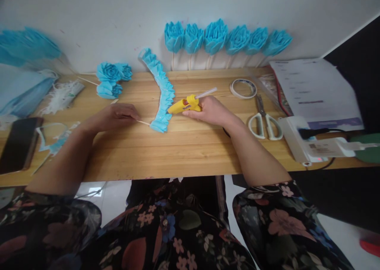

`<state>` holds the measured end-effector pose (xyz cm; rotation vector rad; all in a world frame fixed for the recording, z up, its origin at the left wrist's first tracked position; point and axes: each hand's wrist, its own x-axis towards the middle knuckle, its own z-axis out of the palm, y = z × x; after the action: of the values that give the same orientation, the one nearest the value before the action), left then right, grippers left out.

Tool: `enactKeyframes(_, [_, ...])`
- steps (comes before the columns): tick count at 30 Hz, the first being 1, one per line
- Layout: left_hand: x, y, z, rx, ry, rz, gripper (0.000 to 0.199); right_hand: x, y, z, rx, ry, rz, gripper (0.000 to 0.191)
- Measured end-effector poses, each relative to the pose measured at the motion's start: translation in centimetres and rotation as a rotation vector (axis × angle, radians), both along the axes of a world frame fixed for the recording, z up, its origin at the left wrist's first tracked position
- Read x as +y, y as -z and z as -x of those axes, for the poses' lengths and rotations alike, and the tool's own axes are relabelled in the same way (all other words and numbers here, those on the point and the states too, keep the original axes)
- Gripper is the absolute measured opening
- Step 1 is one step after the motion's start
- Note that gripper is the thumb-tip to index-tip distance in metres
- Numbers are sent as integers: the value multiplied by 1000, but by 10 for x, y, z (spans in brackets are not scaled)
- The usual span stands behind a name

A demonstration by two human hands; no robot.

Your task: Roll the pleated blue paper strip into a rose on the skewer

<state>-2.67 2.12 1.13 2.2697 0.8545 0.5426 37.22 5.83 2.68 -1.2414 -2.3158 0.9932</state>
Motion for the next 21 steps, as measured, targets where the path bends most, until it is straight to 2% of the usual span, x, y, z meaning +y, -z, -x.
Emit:
enactKeyframes(4, [1,1,1,21,-12,1,31,0,-1,0,20,7,-32,46])
enactKeyframes(9, [1,1,1,35,-16,20,33,-2,2,1,119,97,41,55])
enactKeyframes(13, [1,3,2,36,-11,-3,33,-5,6,6,135,83,27,52])
enactKeyframes(17, [2,2,1,34,-15,-8,31,-8,6,13,67,34,-26,46])
enactKeyframes(21, [0,-1,-1,36,-21,-2,31,-9,6,16,7,50,-59,46])
